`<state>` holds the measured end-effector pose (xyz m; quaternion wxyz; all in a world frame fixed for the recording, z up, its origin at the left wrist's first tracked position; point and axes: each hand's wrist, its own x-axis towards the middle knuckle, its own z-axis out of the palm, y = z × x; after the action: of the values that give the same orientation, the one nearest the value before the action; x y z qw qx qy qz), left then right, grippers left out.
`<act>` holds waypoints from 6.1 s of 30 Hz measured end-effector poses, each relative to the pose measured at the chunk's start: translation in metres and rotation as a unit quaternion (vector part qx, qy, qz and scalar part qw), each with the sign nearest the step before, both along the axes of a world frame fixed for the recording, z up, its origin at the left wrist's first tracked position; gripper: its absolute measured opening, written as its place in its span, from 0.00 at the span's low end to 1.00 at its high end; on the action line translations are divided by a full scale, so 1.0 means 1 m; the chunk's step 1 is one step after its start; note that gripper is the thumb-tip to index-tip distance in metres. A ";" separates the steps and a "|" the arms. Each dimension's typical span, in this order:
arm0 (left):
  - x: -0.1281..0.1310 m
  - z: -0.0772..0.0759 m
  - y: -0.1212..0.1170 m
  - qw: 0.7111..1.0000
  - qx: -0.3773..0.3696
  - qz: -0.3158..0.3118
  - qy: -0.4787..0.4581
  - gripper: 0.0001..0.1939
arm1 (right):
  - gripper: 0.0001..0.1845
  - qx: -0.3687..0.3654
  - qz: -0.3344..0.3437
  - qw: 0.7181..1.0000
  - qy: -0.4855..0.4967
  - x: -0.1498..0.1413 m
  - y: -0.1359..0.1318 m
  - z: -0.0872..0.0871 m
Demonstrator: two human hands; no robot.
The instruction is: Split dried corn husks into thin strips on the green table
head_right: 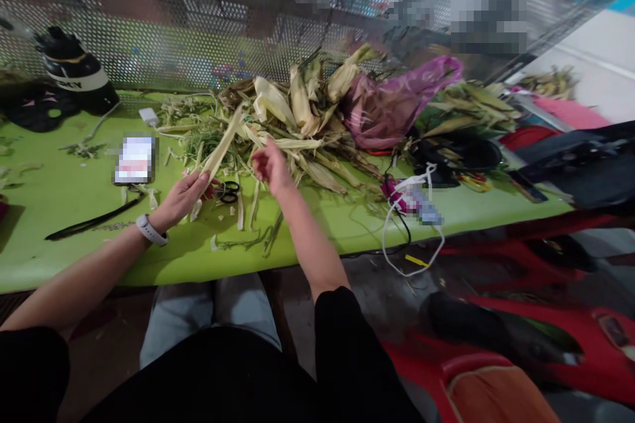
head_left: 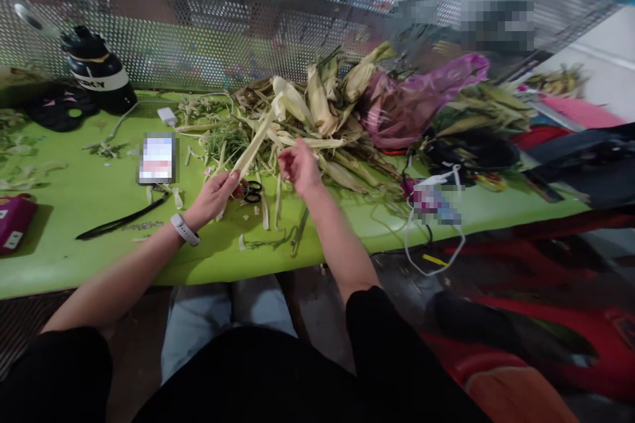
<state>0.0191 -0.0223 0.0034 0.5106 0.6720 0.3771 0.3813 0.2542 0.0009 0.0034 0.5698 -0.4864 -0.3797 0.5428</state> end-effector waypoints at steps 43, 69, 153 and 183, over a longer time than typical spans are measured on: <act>-0.001 -0.014 0.007 0.972 -0.182 -0.096 -0.114 0.18 | 0.20 0.080 0.183 0.960 -0.196 -0.051 -0.030 -0.008; -0.004 -0.015 0.008 0.981 -0.127 -0.098 -0.108 0.18 | 0.03 0.046 0.156 0.970 -0.178 -0.046 -0.023 -0.009; 0.000 0.019 -0.056 0.647 -0.304 -0.687 0.129 0.16 | 0.19 0.017 -0.118 0.987 -0.108 0.009 0.017 -0.011; -0.012 -0.002 0.011 0.991 -0.107 -0.056 -0.051 0.19 | 0.21 0.063 0.265 0.949 -0.160 -0.038 -0.029 -0.003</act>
<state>0.0071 -0.0111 0.0018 0.6185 0.6137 0.3506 0.3434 0.2158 -0.0280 0.0003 0.3670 -0.4117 -0.6142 0.5643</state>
